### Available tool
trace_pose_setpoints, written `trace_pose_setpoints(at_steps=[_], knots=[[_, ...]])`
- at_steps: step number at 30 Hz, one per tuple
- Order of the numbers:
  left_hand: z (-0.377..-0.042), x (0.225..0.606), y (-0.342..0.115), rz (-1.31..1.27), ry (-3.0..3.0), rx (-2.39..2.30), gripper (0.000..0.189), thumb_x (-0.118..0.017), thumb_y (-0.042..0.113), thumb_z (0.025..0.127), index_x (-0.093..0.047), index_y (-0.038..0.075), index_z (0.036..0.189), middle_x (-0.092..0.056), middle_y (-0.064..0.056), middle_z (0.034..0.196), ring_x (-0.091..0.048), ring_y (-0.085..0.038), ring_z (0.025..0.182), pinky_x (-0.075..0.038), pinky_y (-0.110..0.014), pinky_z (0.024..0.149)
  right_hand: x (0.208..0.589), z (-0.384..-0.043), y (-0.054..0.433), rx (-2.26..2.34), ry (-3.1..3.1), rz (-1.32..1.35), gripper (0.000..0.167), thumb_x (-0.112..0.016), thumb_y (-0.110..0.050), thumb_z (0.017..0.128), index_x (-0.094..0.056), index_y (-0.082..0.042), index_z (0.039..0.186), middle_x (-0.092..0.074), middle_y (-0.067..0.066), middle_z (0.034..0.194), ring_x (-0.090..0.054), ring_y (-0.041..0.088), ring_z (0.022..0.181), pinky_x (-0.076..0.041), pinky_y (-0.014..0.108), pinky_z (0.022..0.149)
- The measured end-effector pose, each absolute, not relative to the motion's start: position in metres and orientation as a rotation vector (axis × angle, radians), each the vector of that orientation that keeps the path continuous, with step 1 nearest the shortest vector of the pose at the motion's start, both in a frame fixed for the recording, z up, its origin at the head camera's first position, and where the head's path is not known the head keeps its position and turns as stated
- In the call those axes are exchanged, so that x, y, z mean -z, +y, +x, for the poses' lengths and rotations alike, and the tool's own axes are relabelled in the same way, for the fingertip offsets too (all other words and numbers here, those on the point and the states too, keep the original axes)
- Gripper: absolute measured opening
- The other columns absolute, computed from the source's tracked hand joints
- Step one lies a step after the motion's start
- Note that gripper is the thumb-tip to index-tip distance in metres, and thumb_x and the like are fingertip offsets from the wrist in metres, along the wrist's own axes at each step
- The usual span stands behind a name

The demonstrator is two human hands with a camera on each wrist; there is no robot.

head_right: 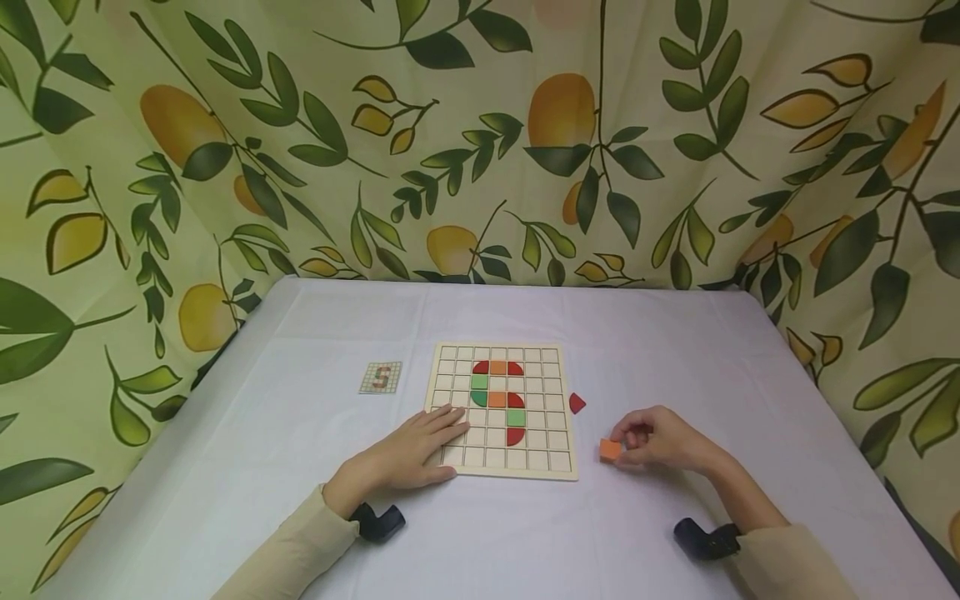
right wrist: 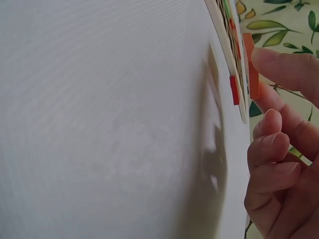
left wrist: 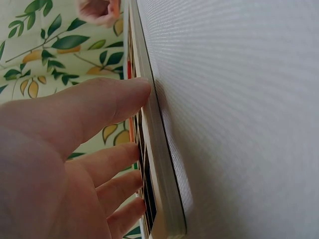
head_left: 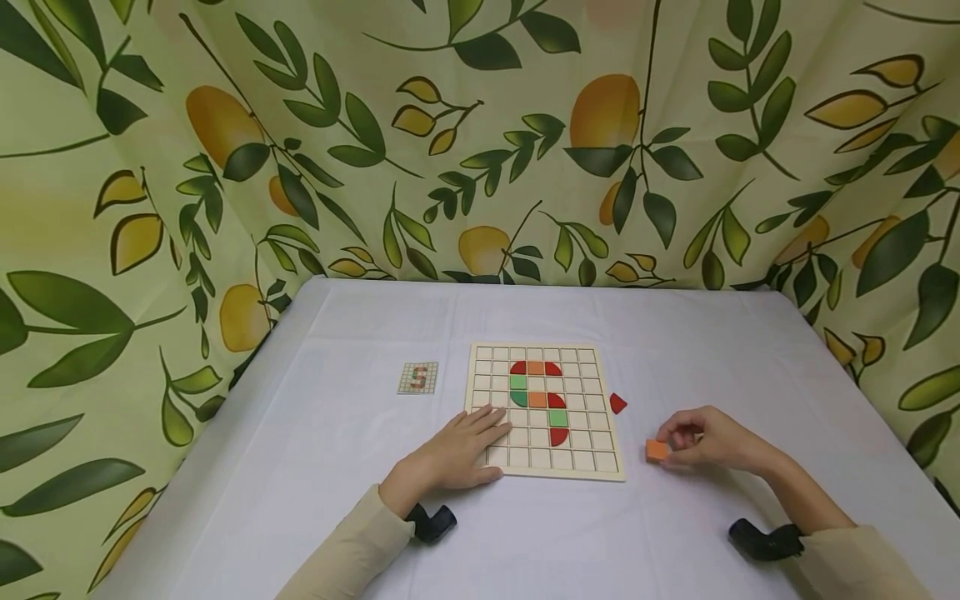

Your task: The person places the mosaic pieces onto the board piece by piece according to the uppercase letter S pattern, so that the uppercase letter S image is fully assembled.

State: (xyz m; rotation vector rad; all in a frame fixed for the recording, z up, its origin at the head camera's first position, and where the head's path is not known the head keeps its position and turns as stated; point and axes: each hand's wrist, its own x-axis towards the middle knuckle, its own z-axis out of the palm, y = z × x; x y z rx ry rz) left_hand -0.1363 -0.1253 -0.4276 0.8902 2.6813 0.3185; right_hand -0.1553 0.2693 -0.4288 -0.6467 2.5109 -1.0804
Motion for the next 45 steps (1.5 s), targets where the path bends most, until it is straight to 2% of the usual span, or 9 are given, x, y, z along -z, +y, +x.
trace_pose_setpoints(at_steps=[24, 37, 45], knots=[[-0.134, 0.426, -0.125, 0.879, 2.685, -0.319, 0.064, -0.059, 0.036, 0.092, -0.036, 0.017, 0.15, -0.03, -0.003, 0.16, -0.023, -0.025, 0.151, -0.024, -0.049, 0.123, 0.426, -0.166, 0.243, 1.159, 2.493, -0.707, 0.019, -0.077, -0.011, 0.077, -0.07, -0.003, 0.092, -0.051, -0.008, 0.072, -0.046, -0.001, 0.067, -0.04, 0.018, 0.055], [-0.134, 0.425, -0.125, 0.881, 2.683, -0.319, 0.065, -0.059, 0.036, 0.093, -0.035, 0.017, 0.15, -0.03, -0.003, 0.161, -0.023, -0.025, 0.151, -0.024, -0.049, 0.123, 0.426, -0.168, 0.222, 1.21, 2.401, -0.747, 0.023, -0.078, -0.013, 0.076, -0.069, -0.001, 0.094, -0.052, 0.005, 0.07, -0.045, 0.001, 0.068, -0.039, 0.017, 0.056], [-0.133, 0.423, -0.124, 0.878, 2.677, -0.332, 0.064, -0.059, 0.036, 0.093, -0.036, 0.016, 0.15, -0.029, -0.004, 0.161, -0.023, -0.024, 0.152, -0.023, -0.049, 0.123, 0.429, -0.17, 0.214, 1.226, 2.388, -0.753, 0.022, -0.078, -0.011, 0.076, -0.069, 0.001, 0.093, -0.052, 0.001, 0.071, -0.045, -0.001, 0.069, -0.039, 0.017, 0.057]])
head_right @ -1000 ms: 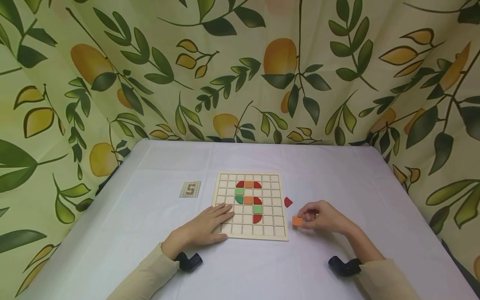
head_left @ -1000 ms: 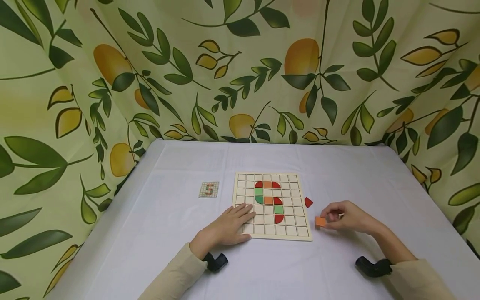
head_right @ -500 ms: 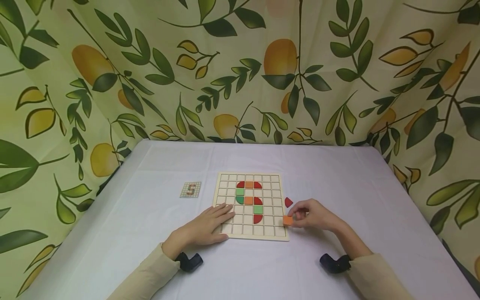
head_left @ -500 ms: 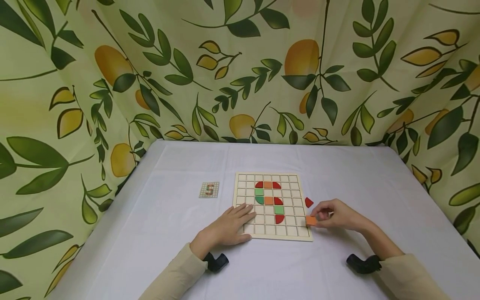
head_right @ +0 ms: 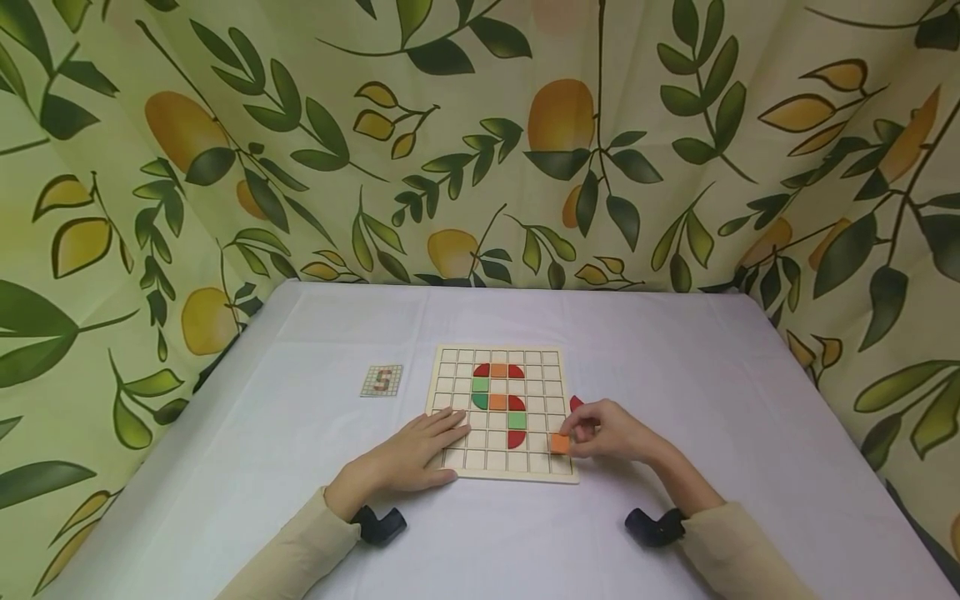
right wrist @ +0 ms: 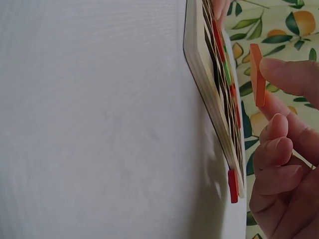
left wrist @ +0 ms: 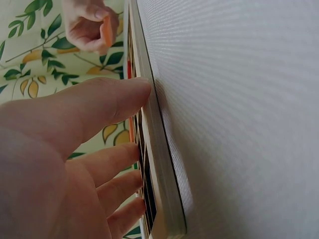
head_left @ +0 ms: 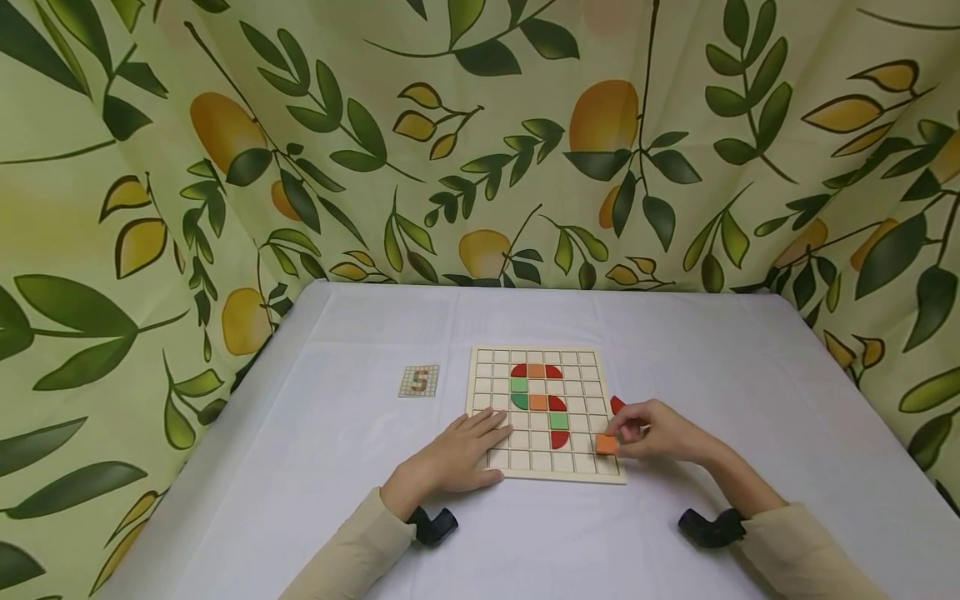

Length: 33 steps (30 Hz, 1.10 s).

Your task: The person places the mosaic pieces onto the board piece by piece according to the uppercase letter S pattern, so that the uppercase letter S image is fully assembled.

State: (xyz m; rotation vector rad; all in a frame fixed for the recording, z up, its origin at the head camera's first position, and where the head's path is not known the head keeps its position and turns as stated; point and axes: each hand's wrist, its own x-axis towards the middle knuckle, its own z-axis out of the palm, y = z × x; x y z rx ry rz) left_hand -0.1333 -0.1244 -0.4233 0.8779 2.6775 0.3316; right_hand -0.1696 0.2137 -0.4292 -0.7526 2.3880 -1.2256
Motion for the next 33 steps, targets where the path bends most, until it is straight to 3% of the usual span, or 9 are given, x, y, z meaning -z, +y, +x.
trace_pose_setpoints(at_steps=[33], knots=[[-0.133, 0.423, -0.124, 0.869, 2.673, -0.337, 0.065, -0.058, 0.036, 0.093, -0.035, 0.016, 0.15, -0.028, -0.003, 0.161, -0.022, -0.024, 0.152, -0.022, -0.048, 0.123, 0.432, -0.18, 0.168, 1.201, 2.349, -0.803, 0.02, -0.077, -0.011, 0.077, -0.07, -0.001, 0.093, -0.052, -0.004, 0.07, -0.046, -0.002, 0.065, -0.039, 0.016, 0.059]])
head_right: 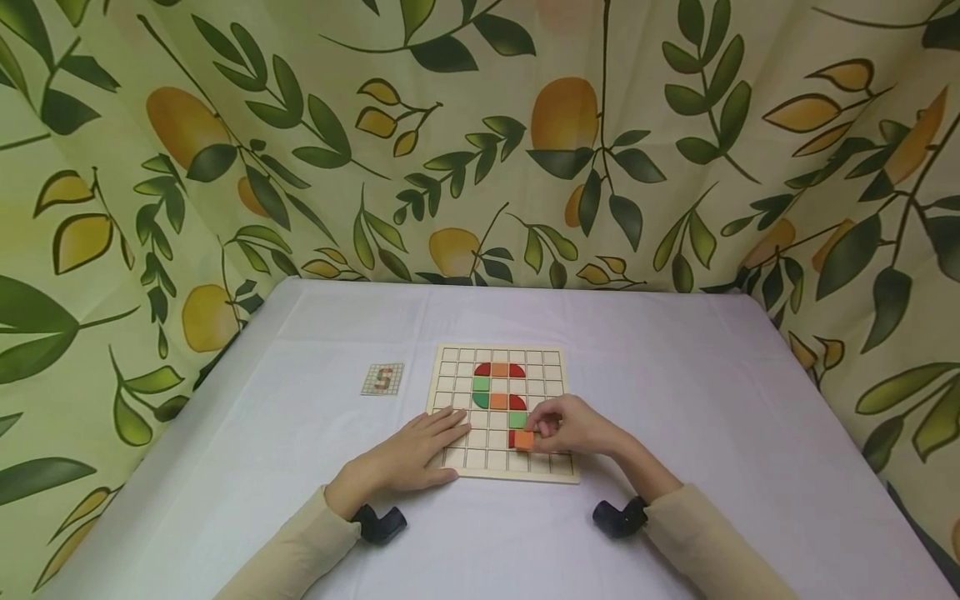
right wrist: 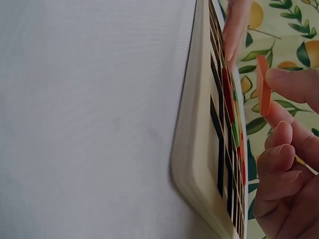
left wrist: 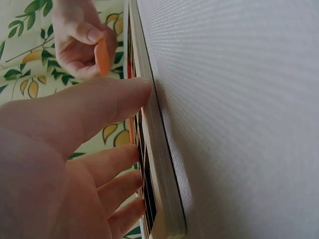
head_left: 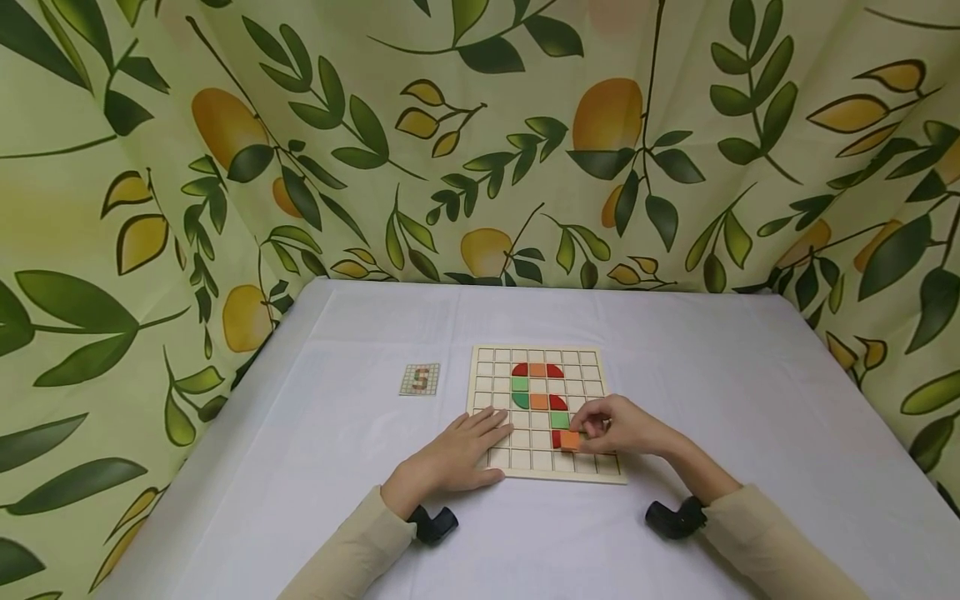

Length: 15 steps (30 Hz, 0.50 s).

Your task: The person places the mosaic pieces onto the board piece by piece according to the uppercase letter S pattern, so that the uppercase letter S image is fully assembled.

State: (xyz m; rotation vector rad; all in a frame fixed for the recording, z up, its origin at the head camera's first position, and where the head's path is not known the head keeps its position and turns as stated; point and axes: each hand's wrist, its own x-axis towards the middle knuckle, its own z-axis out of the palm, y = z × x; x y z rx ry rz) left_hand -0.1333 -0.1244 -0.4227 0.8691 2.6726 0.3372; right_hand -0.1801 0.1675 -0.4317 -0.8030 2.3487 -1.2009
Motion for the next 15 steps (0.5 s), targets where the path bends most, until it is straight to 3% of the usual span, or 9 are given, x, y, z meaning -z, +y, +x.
trace_pose_setpoints(at_steps=[15], knots=[[-0.134, 0.424, -0.125, 0.864, 2.666, -0.338, 0.067, -0.058, 0.036, 0.093, -0.032, 0.015, 0.151, -0.027, -0.002, 0.162, -0.02, -0.023, 0.153, -0.022, -0.048, 0.124, 0.429, -0.185, 0.153, 1.178, 2.382, -0.846, 0.02, -0.079, -0.011, 0.075, -0.07, 0.0, 0.091, -0.049, -0.005, 0.067, -0.042, -0.001, 0.061, -0.036, 0.016, 0.054]])
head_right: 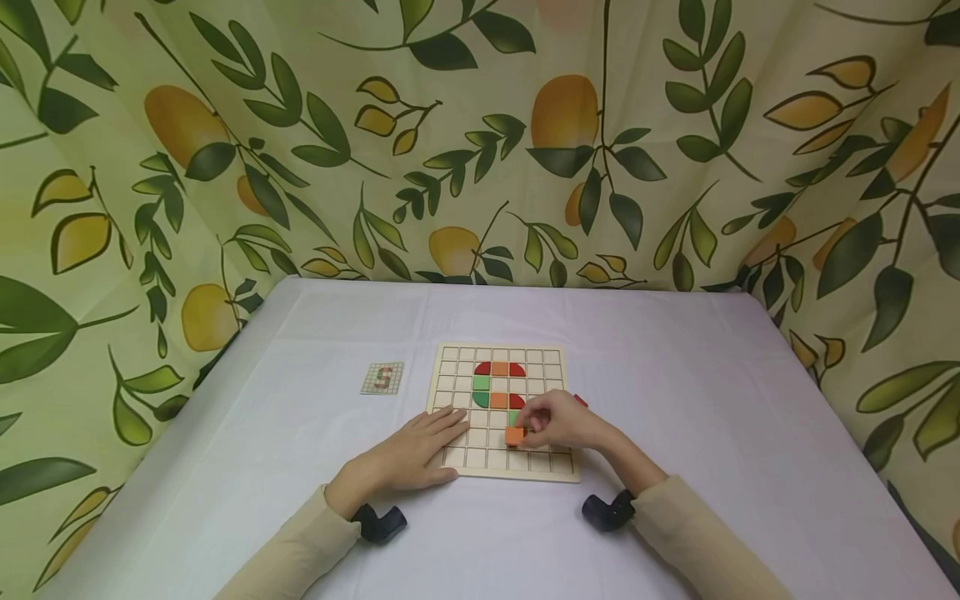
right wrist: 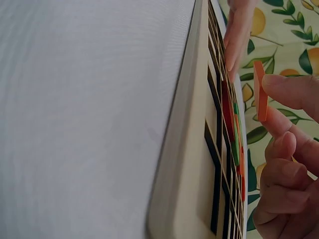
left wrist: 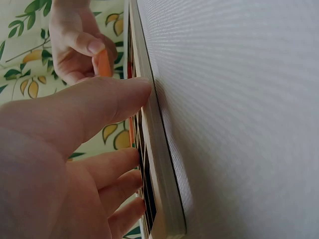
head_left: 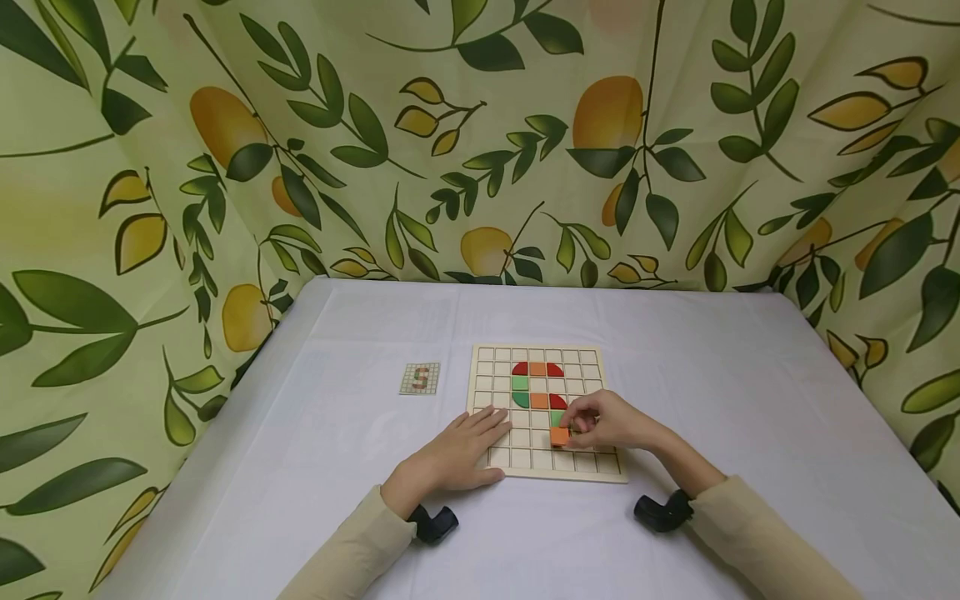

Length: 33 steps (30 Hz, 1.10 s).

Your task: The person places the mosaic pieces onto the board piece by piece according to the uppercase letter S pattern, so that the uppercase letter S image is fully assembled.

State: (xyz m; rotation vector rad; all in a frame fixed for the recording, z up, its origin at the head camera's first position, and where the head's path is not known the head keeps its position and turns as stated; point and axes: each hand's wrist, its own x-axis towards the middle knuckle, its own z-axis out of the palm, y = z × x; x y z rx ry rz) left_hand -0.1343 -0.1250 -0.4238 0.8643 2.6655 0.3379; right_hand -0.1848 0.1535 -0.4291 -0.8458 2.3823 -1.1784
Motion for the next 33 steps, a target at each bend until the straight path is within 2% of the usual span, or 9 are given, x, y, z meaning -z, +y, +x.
trace_pose_setpoints(at_steps=[19, 33], knots=[[-0.135, 0.423, -0.125, 0.859, 2.671, -0.318, 0.067, -0.058, 0.037, 0.093, -0.033, 0.014, 0.151, -0.027, -0.002, 0.162, -0.02, -0.023, 0.153, -0.022, -0.047, 0.124, 0.434, -0.189, 0.134, 1.131, 2.413, -0.885, 0.018, -0.081, -0.013, 0.075, -0.073, -0.003, 0.087, -0.04, -0.008, 0.061, -0.035, -0.001, 0.055, -0.029, 0.015, 0.053], [-0.136, 0.426, -0.125, 0.849, 2.672, -0.309, 0.067, -0.058, 0.04, 0.093, -0.032, 0.016, 0.151, -0.026, -0.001, 0.162, -0.019, -0.023, 0.153, -0.021, -0.046, 0.125, 0.435, -0.189, 0.126, 1.066, 2.469, -0.833, 0.017, -0.082, -0.013, 0.073, -0.073, -0.004, 0.084, -0.038, -0.008, 0.059, -0.035, 0.002, 0.055, -0.029, 0.015, 0.054]])
